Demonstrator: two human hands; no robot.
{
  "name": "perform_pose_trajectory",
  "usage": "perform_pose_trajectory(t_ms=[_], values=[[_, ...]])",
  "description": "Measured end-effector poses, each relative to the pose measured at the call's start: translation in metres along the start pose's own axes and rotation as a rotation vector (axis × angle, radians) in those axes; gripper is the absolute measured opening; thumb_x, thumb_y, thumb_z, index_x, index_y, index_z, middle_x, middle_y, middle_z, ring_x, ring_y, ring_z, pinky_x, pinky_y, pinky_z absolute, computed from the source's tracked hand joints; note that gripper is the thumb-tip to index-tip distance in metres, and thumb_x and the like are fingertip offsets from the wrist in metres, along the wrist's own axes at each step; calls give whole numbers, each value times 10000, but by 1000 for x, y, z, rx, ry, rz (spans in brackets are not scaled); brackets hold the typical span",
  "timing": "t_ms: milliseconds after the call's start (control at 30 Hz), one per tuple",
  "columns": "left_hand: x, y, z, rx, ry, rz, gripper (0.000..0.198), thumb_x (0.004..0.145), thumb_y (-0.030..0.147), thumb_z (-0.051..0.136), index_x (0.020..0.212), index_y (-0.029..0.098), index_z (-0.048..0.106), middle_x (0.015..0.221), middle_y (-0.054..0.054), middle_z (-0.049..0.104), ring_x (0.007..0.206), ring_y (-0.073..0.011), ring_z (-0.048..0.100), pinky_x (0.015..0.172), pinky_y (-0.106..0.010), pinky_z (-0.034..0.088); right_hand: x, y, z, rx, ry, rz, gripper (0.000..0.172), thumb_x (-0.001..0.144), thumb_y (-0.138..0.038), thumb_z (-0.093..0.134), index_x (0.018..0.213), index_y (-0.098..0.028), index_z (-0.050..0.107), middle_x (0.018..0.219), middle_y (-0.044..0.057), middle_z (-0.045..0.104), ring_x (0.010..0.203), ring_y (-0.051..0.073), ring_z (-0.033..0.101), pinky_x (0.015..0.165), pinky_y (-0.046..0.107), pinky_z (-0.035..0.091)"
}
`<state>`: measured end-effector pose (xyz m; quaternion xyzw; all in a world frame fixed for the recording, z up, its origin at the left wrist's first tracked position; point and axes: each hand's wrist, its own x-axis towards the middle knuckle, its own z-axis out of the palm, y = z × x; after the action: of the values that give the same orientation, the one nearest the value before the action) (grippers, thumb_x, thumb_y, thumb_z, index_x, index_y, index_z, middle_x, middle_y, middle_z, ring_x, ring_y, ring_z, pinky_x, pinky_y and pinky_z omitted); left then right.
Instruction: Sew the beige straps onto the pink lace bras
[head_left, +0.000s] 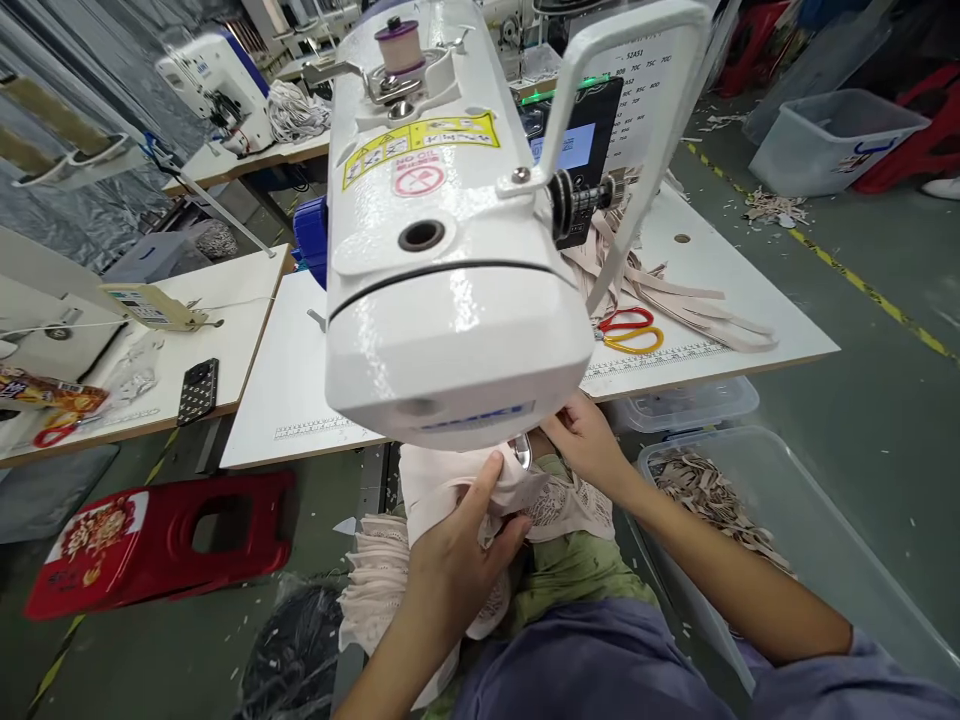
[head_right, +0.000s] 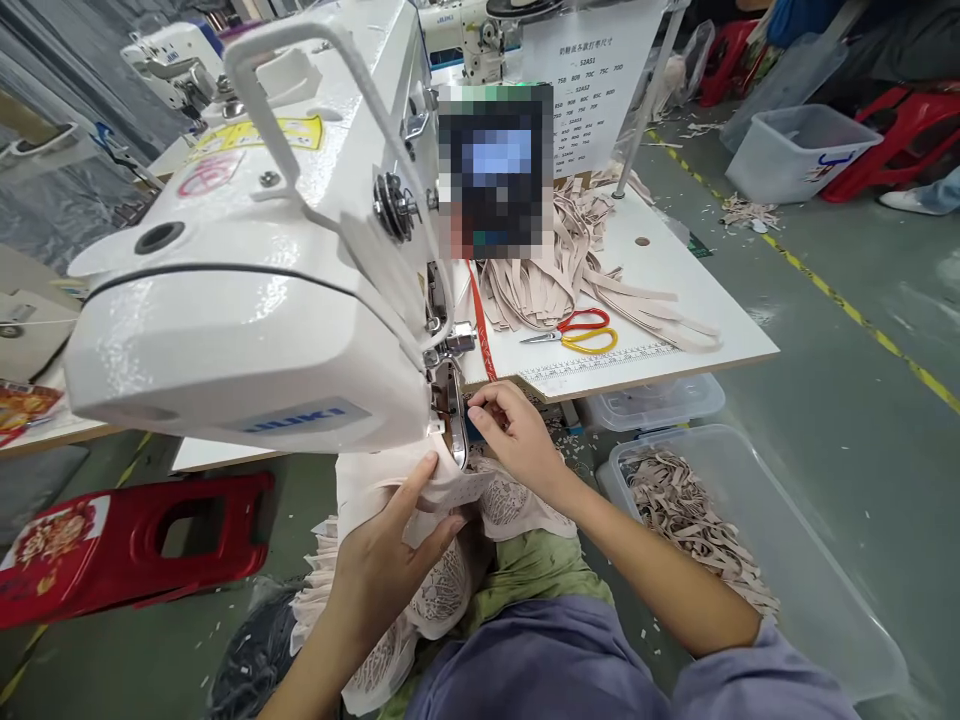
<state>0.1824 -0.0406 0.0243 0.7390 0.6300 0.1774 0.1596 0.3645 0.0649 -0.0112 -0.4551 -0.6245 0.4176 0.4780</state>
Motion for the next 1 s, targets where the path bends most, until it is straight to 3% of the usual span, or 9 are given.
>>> perform_pose_trajectory(t_ms=[100, 333, 533, 767, 900, 1000], values=[[2, 1, 0, 10, 25, 22, 573, 908, 410, 606, 1444, 257, 474, 1103, -50, 744, 784, -181, 732, 584, -216, 551, -6, -2, 1, 48, -26, 16, 187, 917, -400, 560, 913, -222, 620, 935, 42, 599, 859, 192, 578, 772, 325, 473], [1, 2, 0, 15, 2, 4, 589, 920, 450, 587, 1465, 290, 432, 1043, -35, 746, 724, -169, 730, 515, -201, 507, -16, -13, 4, 112, -41, 60, 157, 853, -374, 620, 870, -220, 595, 868, 27, 586, 749, 160, 554, 715, 307, 472], [-8, 0, 9, 3, 79, -110, 879, 905, 495, 599, 1559, 212, 85, 1207, -141, 710, 537, -173, 684, 543, -288, 543, -21, -15, 9, 147, -66, 89, 158, 786, -337, 650, 864, -224, 570, 889, 27, 612, 807, 175, 578, 760, 316, 482], [-8, -2, 19, 8, 51, -92, 907, 952, 507, 493, 1554, 169, -95, 1409, -273, 546, 623, -219, 736, 558, -329, 552, -24, -17, 8, 118, -82, 146, 206, 751, -360, 639, 873, -222, 547, 897, 27, 599, 818, 185, 582, 751, 325, 467], [-1, -11, 25, -33, 24, -71, 925, 945, 503, 496, 1553, 127, -91, 1370, -251, 590, 926, -289, 750, 658, -342, 584, -13, -21, 15, 104, -93, 150, 233, 754, -363, 660, 896, -218, 544, 902, 25, 605, 834, 187, 585, 798, 340, 469], [-6, -1, 40, -83, 1, -56, 918, 928, 498, 524, 1564, 114, -15, 1397, -244, 569, 1150, -324, 667, 827, -391, 583, -14, -9, 15, 142, -165, 162, 272, 816, -382, 659, 1012, -213, 575, 940, 28, 618, 814, 176, 582, 742, 314, 480]])
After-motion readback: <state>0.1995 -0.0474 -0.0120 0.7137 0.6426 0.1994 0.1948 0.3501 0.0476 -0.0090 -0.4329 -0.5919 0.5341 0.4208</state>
